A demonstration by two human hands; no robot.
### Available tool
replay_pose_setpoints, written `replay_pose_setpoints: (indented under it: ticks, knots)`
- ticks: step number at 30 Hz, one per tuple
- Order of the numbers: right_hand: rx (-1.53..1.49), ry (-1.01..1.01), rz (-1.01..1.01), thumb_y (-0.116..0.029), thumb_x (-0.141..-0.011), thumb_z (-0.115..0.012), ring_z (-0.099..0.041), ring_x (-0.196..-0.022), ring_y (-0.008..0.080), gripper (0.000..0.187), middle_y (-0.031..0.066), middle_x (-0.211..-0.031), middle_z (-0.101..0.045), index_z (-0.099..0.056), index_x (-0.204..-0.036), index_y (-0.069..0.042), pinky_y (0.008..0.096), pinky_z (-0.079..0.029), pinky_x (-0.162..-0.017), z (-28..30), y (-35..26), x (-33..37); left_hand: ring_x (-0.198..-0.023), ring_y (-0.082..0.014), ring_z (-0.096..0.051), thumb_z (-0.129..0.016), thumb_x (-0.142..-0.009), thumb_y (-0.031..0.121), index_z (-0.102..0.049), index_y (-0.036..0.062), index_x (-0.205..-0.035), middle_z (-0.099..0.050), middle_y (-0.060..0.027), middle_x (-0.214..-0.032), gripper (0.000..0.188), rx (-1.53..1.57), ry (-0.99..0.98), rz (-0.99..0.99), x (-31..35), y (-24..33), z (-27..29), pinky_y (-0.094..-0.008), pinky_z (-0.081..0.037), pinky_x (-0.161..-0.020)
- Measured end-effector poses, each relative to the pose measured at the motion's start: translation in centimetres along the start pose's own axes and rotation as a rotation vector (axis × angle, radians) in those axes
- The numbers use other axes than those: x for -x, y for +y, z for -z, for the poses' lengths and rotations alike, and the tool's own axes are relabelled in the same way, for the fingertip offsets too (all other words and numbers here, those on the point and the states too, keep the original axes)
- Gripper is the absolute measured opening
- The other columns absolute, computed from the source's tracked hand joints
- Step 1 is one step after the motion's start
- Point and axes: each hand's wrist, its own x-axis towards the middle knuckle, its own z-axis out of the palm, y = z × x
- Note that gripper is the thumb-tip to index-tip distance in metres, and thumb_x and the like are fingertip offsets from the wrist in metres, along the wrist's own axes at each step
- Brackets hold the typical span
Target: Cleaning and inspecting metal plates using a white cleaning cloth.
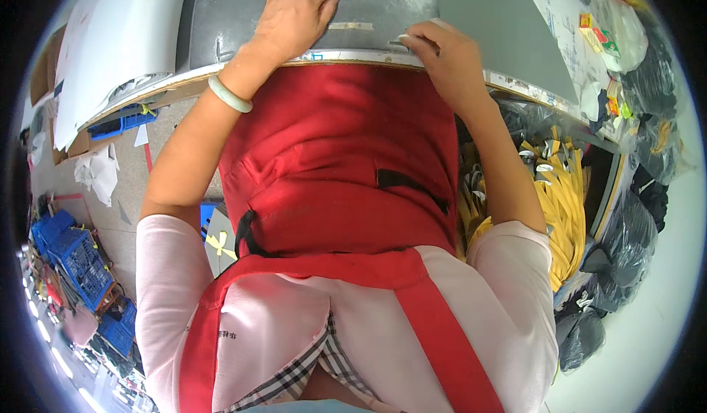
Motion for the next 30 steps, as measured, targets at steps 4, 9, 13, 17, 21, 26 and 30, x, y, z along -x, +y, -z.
replay_pose_setpoints:
  ticks: [4,9,13,17,21,26,30]
  knots:
    - [0.071,-0.024,0.05,-0.017,-0.094,-0.069,-0.061,-0.075,0.0205,0.014,0.0086,-0.087,-0.067,-0.071,-0.099,-0.005,0.0308,-0.049,-0.071,-0.6,-0.4,-0.2,-0.126,-0.0327,-0.052,-0.059,-0.094,0.02,-0.067,0.0101,-0.123,-0.058,-0.0145,-0.127,0.031,0.004,0.045,-0.017,0.1,0.1,-0.2,-0.0637,-0.031,-0.112]
    - [0.181,-0.056,0.049,-0.019,-0.093,-0.07,-0.059,-0.069,0.0188,0.016,0.0067,-0.083,-0.066,-0.068,-0.1,-0.005,0.0306,-0.048,-0.067,-0.2,-0.4,-0.4,-0.127,-0.0322,-0.051,-0.059,-0.094,0.02,-0.067,0.0103,-0.122,-0.058,-0.0139,-0.127,0.03,0.007,0.04,-0.007,0.4,-0.6,-0.4,-0.0633,-0.031,-0.113]
    - [-0.175,0.0,-0.319,-0.021,-0.09,-0.07,-0.062,-0.073,0.0275,0.018,0.0105,-0.081,-0.066,-0.065,-0.097,-0.004,0.037,-0.051,-0.07,-0.6,0.7,-0.1,-0.127,-0.0317,-0.051,-0.059,-0.094,0.02,-0.067,0.0106,-0.122,-0.057,-0.0134,-0.127,0.031,-0.002,0.062,-0.02,0.3,0.0,-0.4,-0.0632,-0.03,-0.113]
    - [-0.078,0.081,-0.229,-0.023,-0.087,-0.073,-0.061,-0.07,0.0183,0.021,0.0065,-0.077,-0.066,-0.067,-0.096,-0.004,0.0333,-0.05,-0.068,-1.3,1.2,-0.5,-0.127,-0.0318,-0.051,-0.059,-0.094,0.021,-0.067,0.0104,-0.122,-0.057,-0.0135,-0.126,0.031,-0.006,-0.006,0.005,-0.1,0.2,0.1,-0.0631,-0.031,-0.113]
    - [0.023,-0.2,-0.225,-0.023,-0.088,-0.073,-0.06,-0.072,0.0115,0.022,0.0023,-0.077,-0.065,-0.069,-0.102,-0.006,0.03,-0.05,-0.068,0.4,1.2,-1.7,-0.127,-0.0316,-0.051,-0.059,-0.094,0.021,-0.067,0.011,-0.122,-0.058,-0.0135,-0.126,0.03,-0.02,0.038,-0.004,0.3,-0.5,-0.1,-0.0638,-0.031,-0.112]
    - [-0.22,0.012,-0.262,-0.023,-0.091,-0.072,-0.058,-0.071,0.0108,0.021,0.0013,-0.075,-0.062,-0.07,-0.104,-0.006,0.0295,-0.049,-0.068,1.3,2.0,-3.8,-0.127,-0.0337,-0.051,-0.058,-0.096,0.02,-0.067,0.0067,-0.122,-0.057,-0.015,-0.128,0.03,0.005,-0.05,0.017,-0.3,0.2,1.1,-0.0583,-0.031,-0.115]
    - [-0.067,0.076,-0.258,-0.023,-0.092,-0.071,-0.06,-0.072,0.0105,0.021,0.0028,-0.075,-0.064,-0.072,-0.103,-0.005,0.0287,-0.049,-0.069,1.4,3.3,-8.4,-0.126,-0.029,-0.053,-0.063,-0.095,0.02,-0.067,0.0145,-0.124,-0.059,-0.0073,-0.128,0.03,-0.007,0.149,-0.049,0.3,-1.1,-1.6,-0.0658,-0.035,-0.107]
